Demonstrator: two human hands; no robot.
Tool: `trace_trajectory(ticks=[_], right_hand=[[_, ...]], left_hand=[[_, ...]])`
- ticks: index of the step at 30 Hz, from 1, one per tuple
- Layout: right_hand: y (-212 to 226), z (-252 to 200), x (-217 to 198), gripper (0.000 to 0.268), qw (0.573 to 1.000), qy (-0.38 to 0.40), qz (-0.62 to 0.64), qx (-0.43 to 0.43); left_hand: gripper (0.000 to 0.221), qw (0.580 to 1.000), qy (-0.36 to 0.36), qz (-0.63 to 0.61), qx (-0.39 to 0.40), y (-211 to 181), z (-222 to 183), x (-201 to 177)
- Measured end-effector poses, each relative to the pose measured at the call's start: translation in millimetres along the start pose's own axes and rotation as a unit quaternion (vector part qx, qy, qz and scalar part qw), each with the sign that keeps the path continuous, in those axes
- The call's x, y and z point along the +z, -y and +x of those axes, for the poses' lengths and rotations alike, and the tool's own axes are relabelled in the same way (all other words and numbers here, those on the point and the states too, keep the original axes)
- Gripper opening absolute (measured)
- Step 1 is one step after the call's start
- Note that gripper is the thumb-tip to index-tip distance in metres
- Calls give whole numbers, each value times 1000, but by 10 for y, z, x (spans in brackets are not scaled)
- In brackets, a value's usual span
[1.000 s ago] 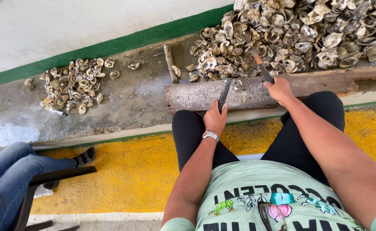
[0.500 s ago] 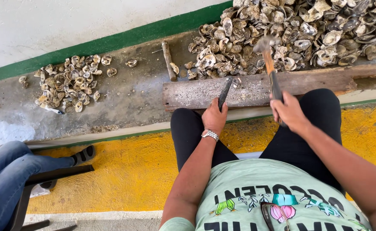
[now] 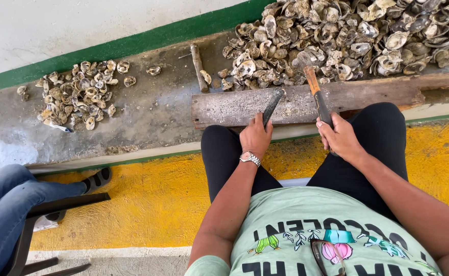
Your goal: The person picks up oyster shells from a pile, places them on a wooden block, and strikes them with a hammer. They use a metal tool to pry open the shells and remove the meat before discarding the empty shells.
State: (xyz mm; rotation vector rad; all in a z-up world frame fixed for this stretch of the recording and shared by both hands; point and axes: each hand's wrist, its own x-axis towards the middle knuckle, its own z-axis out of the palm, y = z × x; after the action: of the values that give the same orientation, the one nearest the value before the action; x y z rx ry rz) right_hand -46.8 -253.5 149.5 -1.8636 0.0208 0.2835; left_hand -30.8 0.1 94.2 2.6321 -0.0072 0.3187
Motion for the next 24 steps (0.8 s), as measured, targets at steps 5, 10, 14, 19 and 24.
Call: trace_trajectory(ticks=[5, 10, 14, 19, 24], right_hand=[[-104, 22, -1, 23, 999, 6, -27, -24], [-94, 23, 12, 22, 999, 7, -24, -25], [-69, 1, 11, 23, 999, 4, -35, -16], [-3, -72, 18, 25, 998, -3, -52, -32], [48, -196, -4, 26, 998, 31, -59, -9]], left_hand=[[42, 1000, -10, 1, 2, -22, 16, 3], [43, 1000, -4, 8, -5, -14, 17, -8], [43, 1000, 8, 10, 1, -26, 15, -29], [45, 1000, 12, 19, 8, -36, 37, -24], [46, 999, 31, 41, 4, -84, 48, -53]])
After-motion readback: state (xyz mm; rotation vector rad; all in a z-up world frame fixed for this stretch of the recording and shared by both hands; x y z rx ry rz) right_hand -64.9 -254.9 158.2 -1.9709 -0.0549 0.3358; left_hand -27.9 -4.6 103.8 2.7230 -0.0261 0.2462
